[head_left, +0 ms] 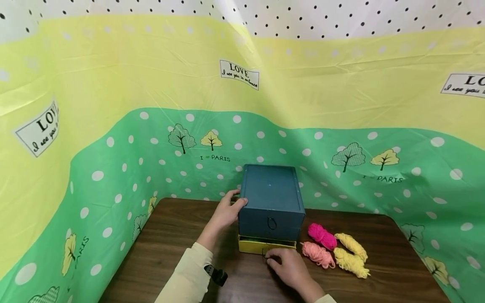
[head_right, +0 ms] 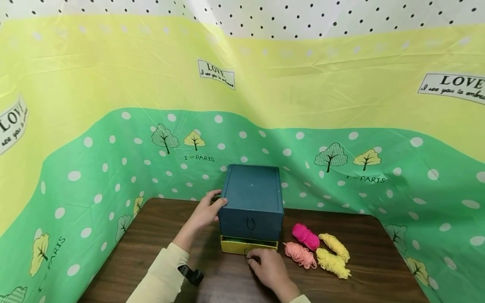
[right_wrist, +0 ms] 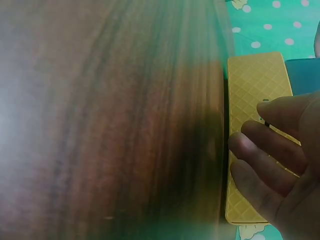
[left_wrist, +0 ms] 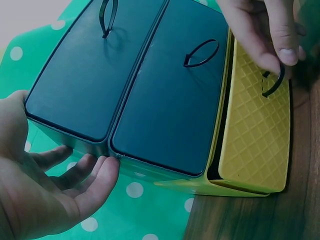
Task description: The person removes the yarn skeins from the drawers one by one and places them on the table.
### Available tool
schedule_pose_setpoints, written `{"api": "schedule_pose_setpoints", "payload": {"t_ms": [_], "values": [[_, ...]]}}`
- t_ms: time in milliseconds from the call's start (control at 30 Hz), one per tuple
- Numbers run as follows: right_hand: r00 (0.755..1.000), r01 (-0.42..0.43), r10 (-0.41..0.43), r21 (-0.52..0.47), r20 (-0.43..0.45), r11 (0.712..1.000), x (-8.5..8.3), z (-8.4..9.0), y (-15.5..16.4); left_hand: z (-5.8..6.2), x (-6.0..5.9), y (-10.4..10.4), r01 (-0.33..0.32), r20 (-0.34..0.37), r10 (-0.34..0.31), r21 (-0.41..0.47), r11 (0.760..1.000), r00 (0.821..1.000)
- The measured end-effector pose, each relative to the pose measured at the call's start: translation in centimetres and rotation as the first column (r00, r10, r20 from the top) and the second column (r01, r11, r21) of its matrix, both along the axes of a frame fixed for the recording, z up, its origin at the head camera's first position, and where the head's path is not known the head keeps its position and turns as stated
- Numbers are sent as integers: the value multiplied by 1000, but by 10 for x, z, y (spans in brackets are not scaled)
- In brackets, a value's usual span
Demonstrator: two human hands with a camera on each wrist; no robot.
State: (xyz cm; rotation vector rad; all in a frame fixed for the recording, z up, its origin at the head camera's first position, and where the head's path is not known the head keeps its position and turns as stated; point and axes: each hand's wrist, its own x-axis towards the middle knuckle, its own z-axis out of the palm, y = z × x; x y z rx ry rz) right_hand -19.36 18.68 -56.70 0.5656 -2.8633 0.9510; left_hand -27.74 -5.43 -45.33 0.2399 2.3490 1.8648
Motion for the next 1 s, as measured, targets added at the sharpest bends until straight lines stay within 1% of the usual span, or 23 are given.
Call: {"api": "schedule_pose_setpoints", "payload": {"t_ms": [200,467,800,1000], "values": [[999,-14,15,-33,45,999,8,0,2,2,2,0,-4,14,4,33,999,1000],[993,-42,50,-75,111,996,18,0,3,1,3,0,4,15,-5,49,999,1000],[985,-90,100,-79,143,993,28,3,2,-2,0,0,-4,21,3,54,999,1000],[980,-110,120,-68,160,992,33,6,6,-1,1,0,8,25,-9,65,998,1000]]}}
